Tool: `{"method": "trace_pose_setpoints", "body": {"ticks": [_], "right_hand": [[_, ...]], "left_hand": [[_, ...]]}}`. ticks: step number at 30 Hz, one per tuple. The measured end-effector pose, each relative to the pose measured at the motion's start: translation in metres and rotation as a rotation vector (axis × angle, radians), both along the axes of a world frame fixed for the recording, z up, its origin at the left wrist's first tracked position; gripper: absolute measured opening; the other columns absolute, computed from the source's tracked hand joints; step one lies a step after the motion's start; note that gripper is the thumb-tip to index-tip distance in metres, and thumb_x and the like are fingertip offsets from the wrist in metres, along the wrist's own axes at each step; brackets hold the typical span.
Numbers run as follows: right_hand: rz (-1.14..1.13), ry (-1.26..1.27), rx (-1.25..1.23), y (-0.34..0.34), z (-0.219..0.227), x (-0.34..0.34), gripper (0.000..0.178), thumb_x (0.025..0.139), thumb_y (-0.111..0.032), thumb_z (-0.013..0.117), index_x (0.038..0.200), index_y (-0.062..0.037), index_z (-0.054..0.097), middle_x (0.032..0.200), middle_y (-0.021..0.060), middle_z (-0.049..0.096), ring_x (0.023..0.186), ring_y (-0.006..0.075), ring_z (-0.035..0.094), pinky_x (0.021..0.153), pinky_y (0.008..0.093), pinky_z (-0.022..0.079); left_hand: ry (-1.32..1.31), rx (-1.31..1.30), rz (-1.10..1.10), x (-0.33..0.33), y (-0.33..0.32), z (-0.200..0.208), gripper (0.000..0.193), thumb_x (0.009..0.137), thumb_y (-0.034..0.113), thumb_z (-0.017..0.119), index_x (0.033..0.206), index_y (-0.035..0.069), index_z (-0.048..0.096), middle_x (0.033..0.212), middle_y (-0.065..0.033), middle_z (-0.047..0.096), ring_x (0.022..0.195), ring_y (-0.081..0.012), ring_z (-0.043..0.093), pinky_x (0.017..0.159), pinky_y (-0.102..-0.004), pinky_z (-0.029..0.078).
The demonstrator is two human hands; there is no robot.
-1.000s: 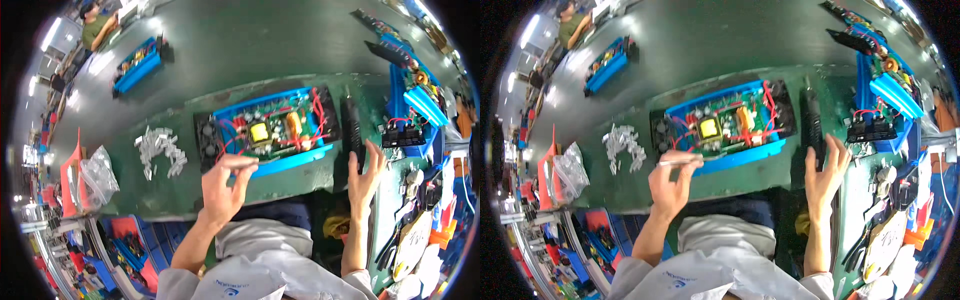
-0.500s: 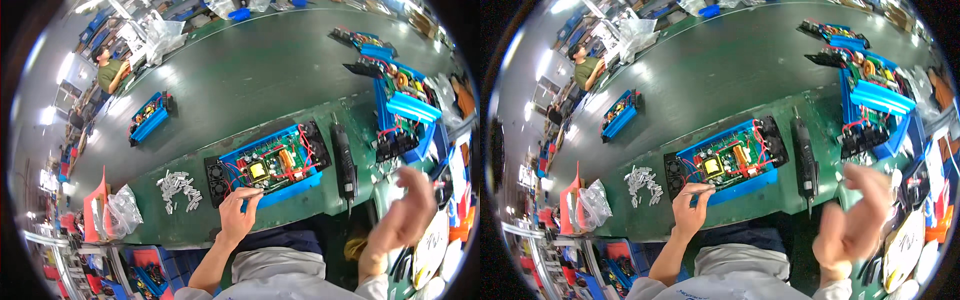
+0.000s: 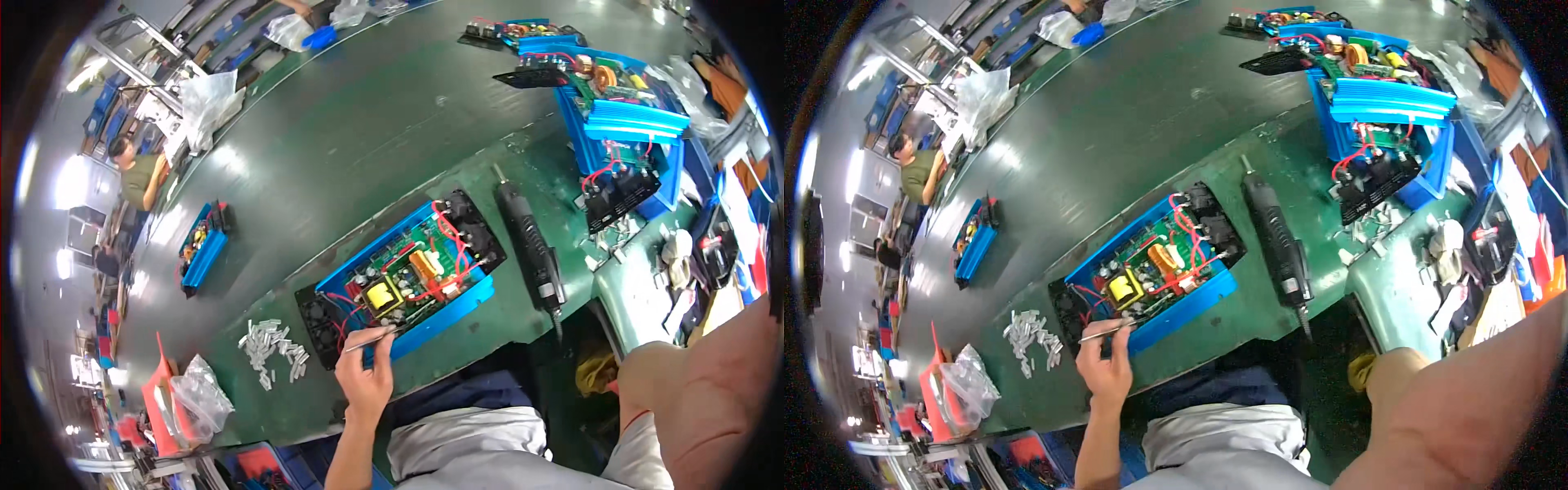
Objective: The recorder is assembling electronic components, specifically power inverters, by securing boards into housings and connecting parts.
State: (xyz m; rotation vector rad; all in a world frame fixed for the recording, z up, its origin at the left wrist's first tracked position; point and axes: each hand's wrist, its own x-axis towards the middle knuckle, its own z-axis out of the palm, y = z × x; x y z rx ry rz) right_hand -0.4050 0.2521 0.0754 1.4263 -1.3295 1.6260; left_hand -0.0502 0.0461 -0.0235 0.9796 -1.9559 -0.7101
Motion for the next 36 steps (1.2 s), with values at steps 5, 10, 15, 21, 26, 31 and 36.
{"method": "trace_pose_setpoints", "body": {"ticks": [5, 10, 15, 21, 26, 31, 36], "right_hand": [[-0.006, -0.037, -0.010, -0.042, 0.012, 0.042, 0.054, 0.091, -0.033, 0.061, 0.126, 0.0068, 0.052, 0.110, 0.0222, 0.062, 0.090, 0.0302, 0.057, 0.080, 0.0408, 0.045], [-0.011, -0.041, 0.041, -0.052, 0.020, 0.042, 0.057, 0.090, -0.033, 0.064, 0.129, 0.0066, 0.050, 0.112, 0.0227, 0.062, 0.090, 0.0314, 0.058, 0.080, 0.0419, 0.045], [-0.343, -0.062, 0.482, -0.072, 0.035, 0.078, 0.043, 0.087, -0.015, 0.068, 0.123, 0.0057, 0.055, 0.112, 0.0213, 0.063, 0.100, 0.0321, 0.061, 0.089, 0.0427, 0.047], [-0.270, -0.315, 0.872, -0.094, -0.082, 0.088, 0.052, 0.082, -0.010, 0.077, 0.129, -0.0031, 0.057, 0.123, 0.0180, 0.057, 0.114, 0.0373, 0.056, 0.100, 0.0438, 0.045], [-0.241, -0.301, 0.952, -0.109, -0.089, 0.079, 0.056, 0.084, -0.011, 0.074, 0.134, -0.0013, 0.052, 0.117, 0.0200, 0.056, 0.107, 0.0385, 0.056, 0.091, 0.0448, 0.048], [-0.202, -0.374, 1.010, -0.066, -0.084, 0.097, 0.058, 0.084, -0.008, 0.071, 0.136, 0.0000, 0.049, 0.114, 0.0211, 0.054, 0.103, 0.0404, 0.056, 0.088, 0.0465, 0.048], [0.015, -0.760, 1.059, 0.005, -0.104, 0.131, 0.059, 0.085, -0.011, 0.073, 0.137, 0.0014, 0.048, 0.116, 0.0222, 0.056, 0.101, 0.0320, 0.059, 0.083, 0.0389, 0.051]], "left_hand": [[-0.004, -0.070, -0.021, -0.005, 0.002, 0.003, 0.009, 0.089, -0.004, 0.069, 0.096, -0.001, 0.065, 0.092, -0.0138, 0.071, 0.082, -0.0241, 0.070, 0.077, -0.0320, 0.054], [-0.073, -0.189, -0.029, -0.003, -0.008, 0.001, 0.010, 0.089, -0.002, 0.070, 0.097, -0.001, 0.064, 0.091, -0.0127, 0.071, 0.082, -0.0219, 0.069, 0.077, -0.0319, 0.054], [-0.004, -0.023, -0.039, -0.013, -0.013, 0.004, 0.007, 0.090, -0.003, 0.068, 0.096, -0.001, 0.064, 0.092, -0.0140, 0.071, 0.082, -0.0215, 0.069, 0.076, -0.0322, 0.054], [-0.040, -0.109, -0.089, -0.011, -0.013, 0.012, 0.008, 0.089, -0.002, 0.069, 0.096, -0.002, 0.065, 0.091, -0.0135, 0.071, 0.081, -0.0236, 0.069, 0.075, -0.0325, 0.054], [-0.088, -0.152, -0.075, -0.011, -0.010, 0.017, 0.012, 0.085, -0.002, 0.073, 0.094, 0.000, 0.065, 0.091, -0.0121, 0.073, 0.078, -0.0253, 0.069, 0.072, -0.0332, 0.054], [-0.107, -0.175, -0.106, -0.010, -0.010, 0.018, 0.011, 0.085, -0.003, 0.073, 0.093, 0.001, 0.066, 0.091, -0.0119, 0.073, 0.075, -0.0245, 0.069, 0.069, -0.0336, 0.053], [-0.128, -0.162, -0.100, -0.012, -0.009, 0.021, 0.010, 0.086, -0.003, 0.072, 0.092, 0.001, 0.065, 0.090, -0.0120, 0.073, 0.076, -0.0244, 0.069, 0.073, -0.0332, 0.053]]}}
